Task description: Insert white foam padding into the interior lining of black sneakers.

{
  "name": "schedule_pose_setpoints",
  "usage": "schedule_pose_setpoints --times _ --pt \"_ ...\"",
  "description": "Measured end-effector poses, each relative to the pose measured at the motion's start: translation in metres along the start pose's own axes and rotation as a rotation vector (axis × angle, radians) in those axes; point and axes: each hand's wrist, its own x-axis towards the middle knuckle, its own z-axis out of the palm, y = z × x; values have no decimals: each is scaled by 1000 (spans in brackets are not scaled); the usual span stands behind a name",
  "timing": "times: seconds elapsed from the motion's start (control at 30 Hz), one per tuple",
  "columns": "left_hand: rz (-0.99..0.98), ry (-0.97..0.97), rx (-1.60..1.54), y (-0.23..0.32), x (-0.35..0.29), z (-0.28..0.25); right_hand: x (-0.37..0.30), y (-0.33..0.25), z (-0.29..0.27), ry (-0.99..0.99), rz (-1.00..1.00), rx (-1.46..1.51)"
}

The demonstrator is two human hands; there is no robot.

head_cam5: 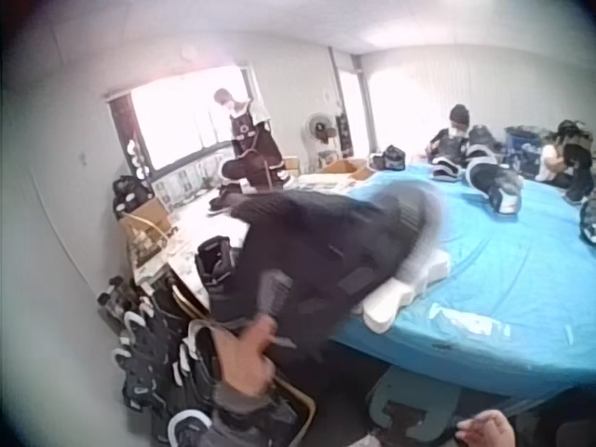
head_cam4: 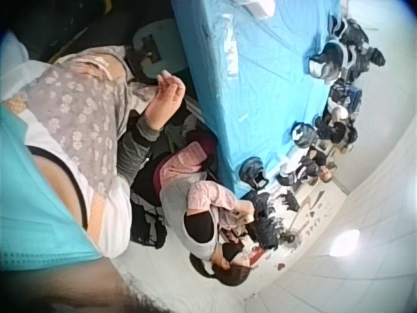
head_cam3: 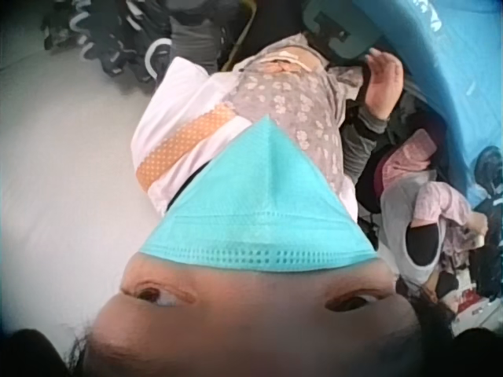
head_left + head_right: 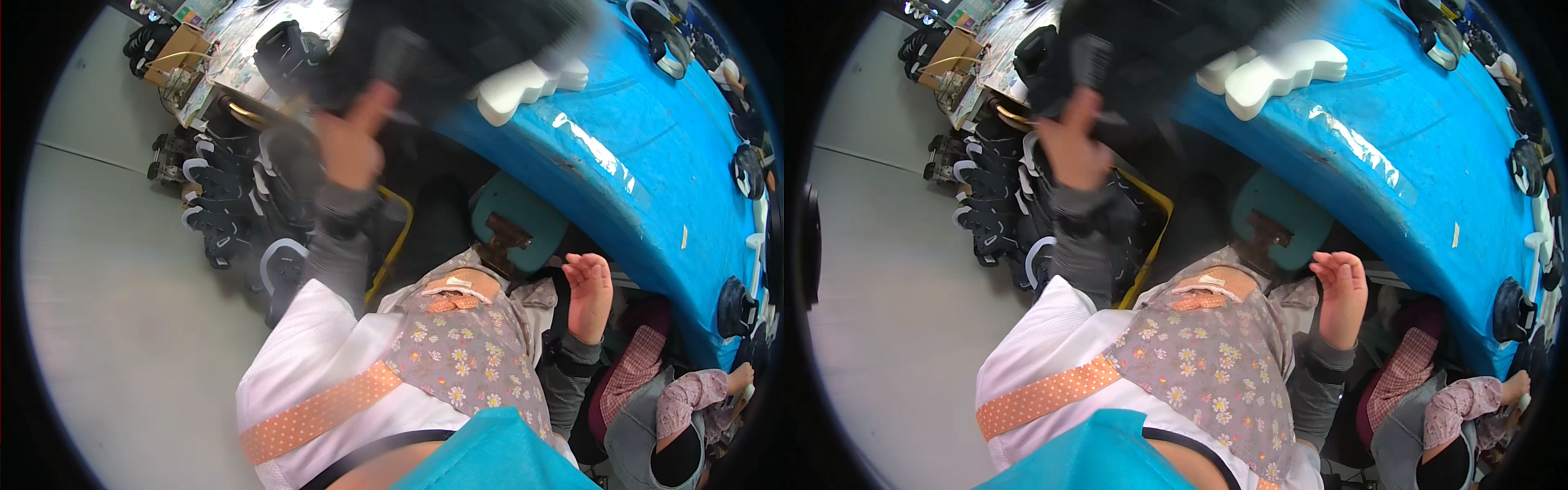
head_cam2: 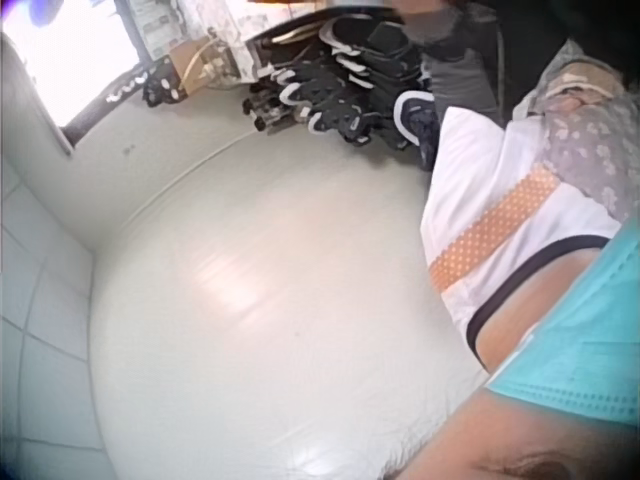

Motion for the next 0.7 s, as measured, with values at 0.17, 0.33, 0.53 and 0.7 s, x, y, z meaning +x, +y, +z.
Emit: schedule_pose_setpoints --times 0.17,0.33,0.53,0.7 --pt "-210 812 -431 -72 98 -19 -4 -3 -44 230 -33 -15" --pt "-521 725 251 -200 93 6 -9 -1 -47 268 -45 27" --pt "-697 638 -34 -187 92 9 -9 0 -42 281 -31 10" --pt "-617 658 -64 -182 114 1 -8 5 -49 264 -3 13"
